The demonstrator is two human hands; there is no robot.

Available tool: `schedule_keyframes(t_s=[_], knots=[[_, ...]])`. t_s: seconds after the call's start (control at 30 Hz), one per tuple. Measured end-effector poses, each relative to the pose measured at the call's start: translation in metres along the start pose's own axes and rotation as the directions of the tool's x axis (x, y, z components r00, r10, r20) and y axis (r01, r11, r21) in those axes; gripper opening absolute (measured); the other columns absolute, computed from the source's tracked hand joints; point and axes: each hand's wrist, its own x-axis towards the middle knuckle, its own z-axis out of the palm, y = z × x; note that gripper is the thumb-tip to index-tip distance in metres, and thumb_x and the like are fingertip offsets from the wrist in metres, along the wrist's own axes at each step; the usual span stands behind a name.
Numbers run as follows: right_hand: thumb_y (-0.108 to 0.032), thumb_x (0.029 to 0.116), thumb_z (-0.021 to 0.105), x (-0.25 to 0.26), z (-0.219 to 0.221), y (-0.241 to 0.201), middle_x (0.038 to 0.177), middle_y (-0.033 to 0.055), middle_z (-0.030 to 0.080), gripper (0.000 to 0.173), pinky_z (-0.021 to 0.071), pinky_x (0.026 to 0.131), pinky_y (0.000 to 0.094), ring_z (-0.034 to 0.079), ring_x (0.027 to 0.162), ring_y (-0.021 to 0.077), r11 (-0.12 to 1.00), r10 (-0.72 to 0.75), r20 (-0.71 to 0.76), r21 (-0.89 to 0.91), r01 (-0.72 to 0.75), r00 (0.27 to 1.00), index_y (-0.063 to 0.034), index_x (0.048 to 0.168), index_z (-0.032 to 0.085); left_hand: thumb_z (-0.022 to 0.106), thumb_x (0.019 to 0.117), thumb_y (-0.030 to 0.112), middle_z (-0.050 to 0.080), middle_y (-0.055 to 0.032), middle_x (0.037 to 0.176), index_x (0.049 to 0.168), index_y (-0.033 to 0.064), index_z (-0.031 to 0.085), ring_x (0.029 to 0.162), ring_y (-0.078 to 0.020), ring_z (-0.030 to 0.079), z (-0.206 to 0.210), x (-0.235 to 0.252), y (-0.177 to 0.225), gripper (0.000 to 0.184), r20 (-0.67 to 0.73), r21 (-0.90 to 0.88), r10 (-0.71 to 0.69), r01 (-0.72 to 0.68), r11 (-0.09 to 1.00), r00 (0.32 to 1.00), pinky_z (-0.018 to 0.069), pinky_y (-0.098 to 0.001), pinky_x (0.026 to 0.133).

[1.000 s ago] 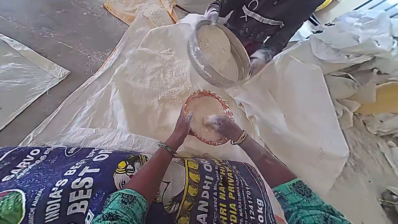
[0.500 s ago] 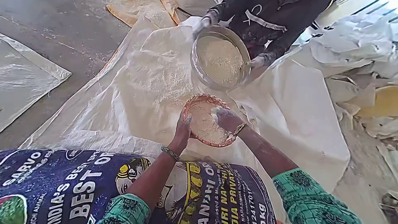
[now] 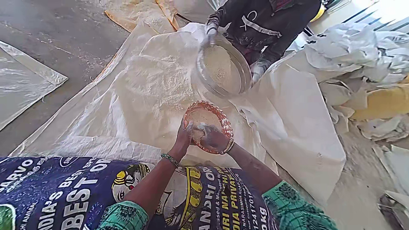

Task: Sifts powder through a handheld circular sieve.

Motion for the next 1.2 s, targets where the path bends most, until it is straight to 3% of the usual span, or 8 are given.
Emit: schedule_keyframes(t_s=[0.17,0.37,0.53,0.7,0.8,0.9,1.03,1.2], knots=[[-0.011,0.1022,0.055,0.029,-0.010,0.029,0.133,0.0231,0.066,0.034,0.0428,0.114,0.0479,0.061,0.129,0.0348,0.994,0.086,-0.444,0.094,-0.049,0.892,0.0030,0.131,0.066,0.038,0.1110,0.022,0.044,-0.0240,0.148,0.162,0.0119,0.018,0.116,-0.0277,0.060,-0.002,-0.003,0.011,0.055,-0.005,-0.029,0.072,-0.072,0.997,0.997,0.0550,-0.0422,0.086],[-0.016,0.1034,0.054,0.037,0.003,0.012,0.157,0.0292,0.039,0.062,0.0289,0.123,0.0403,0.039,0.148,0.0321,0.957,-0.011,-0.085,0.289,0.035,0.996,0.0080,0.156,0.030,0.040,0.1100,0.021,0.041,-0.0234,0.153,0.161,0.0076,0.020,0.125,-0.0266,0.056,-0.002,0.001,0.010,0.056,0.058,0.047,0.105,-0.108,0.993,0.993,0.0510,-0.0418,0.096],[-0.008,0.1039,0.048,0.003,0.009,0.011,0.139,0.0267,0.061,0.039,0.0383,0.115,0.0490,0.057,0.133,0.0387,0.976,-0.179,0.083,-0.109,0.188,0.980,0.0057,0.138,0.059,0.040,0.1103,0.020,0.045,-0.0241,0.149,0.160,0.0070,0.022,0.117,-0.0267,0.058,-0.009,0.001,0.011,0.054,-0.021,0.059,0.110,-0.108,0.992,0.994,0.0523,-0.0415,0.090],[-0.008,0.1037,0.049,-0.002,-0.015,0.052,0.123,0.0242,0.070,0.031,0.0462,0.110,0.0500,0.065,0.122,0.0367,0.996,0.086,-0.441,0.012,-0.090,0.893,0.0042,0.123,0.071,0.040,0.1107,0.023,0.046,-0.0246,0.146,0.161,0.0117,0.022,0.113,-0.0285,0.061,-0.001,0.001,0.014,0.054,-0.007,0.019,0.089,-0.089,0.996,0.996,0.0552,-0.0431,0.084],[-0.011,0.1062,0.048,0.023,-0.029,0.035,0.149,0.0265,0.053,0.045,0.0329,0.120,0.0505,0.048,0.142,0.0383,0.972,0.224,-0.325,0.143,-0.186,0.919,0.0042,0.148,0.048,0.039,0.1105,0.022,0.041,-0.0244,0.151,0.162,0.0101,0.017,0.119,-0.0276,0.058,0.000,-0.005,0.012,0.057,0.033,0.027,0.095,-0.096,0.995,0.995,0.0536,-0.0423,0.089],[-0.013,0.1043,0.051,0.046,-0.006,0.014,0.159,0.0286,0.038,0.059,0.0281,0.124,0.0428,0.037,0.150,0.0341,0.973,0.031,-0.181,0.231,0.012,0.983,0.0070,0.156,0.031,0.040,0.1103,0.022,0.047,-0.0239,0.145,0.162,0.0119,0.018,0.112,-0.0268,0.062,-0.004,-0.003,0.013,0.057,0.058,0.023,0.089,-0.090,0.996,0.994,0.0564,-0.0418,0.083],[-0.017,0.1070,0.041,0.015,0.010,0.001,0.156,0.0242,0.046,0.045,0.0279,0.124,0.0419,0.041,0.148,0.0318,0.977,-0.185,0.006,0.109,0.183,0.983,0.0044,0.145,0.053,0.039,0.1100,0.019,0.048,-0.0228,0.143,0.161,0.0088,0.020,0.110,-0.0226,0.061,-0.007,-0.001,0.014,0.055,0.044,0.005,0.098,-0.099,0.995,0.994,0.0545,-0.0378,0.084],[-0.002,0.1013,0.049,-0.015,-0.014,0.033,0.124,0.0307,0.066,0.030,0.0415,0.111,0.0527,0.061,0.123,0.0432,0.994,0.030,-0.134,-0.104,-0.044,0.991,0.0115,0.120,0.067,0.039,0.1103,0.020,0.044,-0.0240,0.148,0.161,0.0109,0.019,0.113,-0.0269,0.061,0.003,-0.002,0.011,0.055,0.093,0.030,0.083,-0.086,0.996,0.992,0.0557,-0.0413,0.082]])
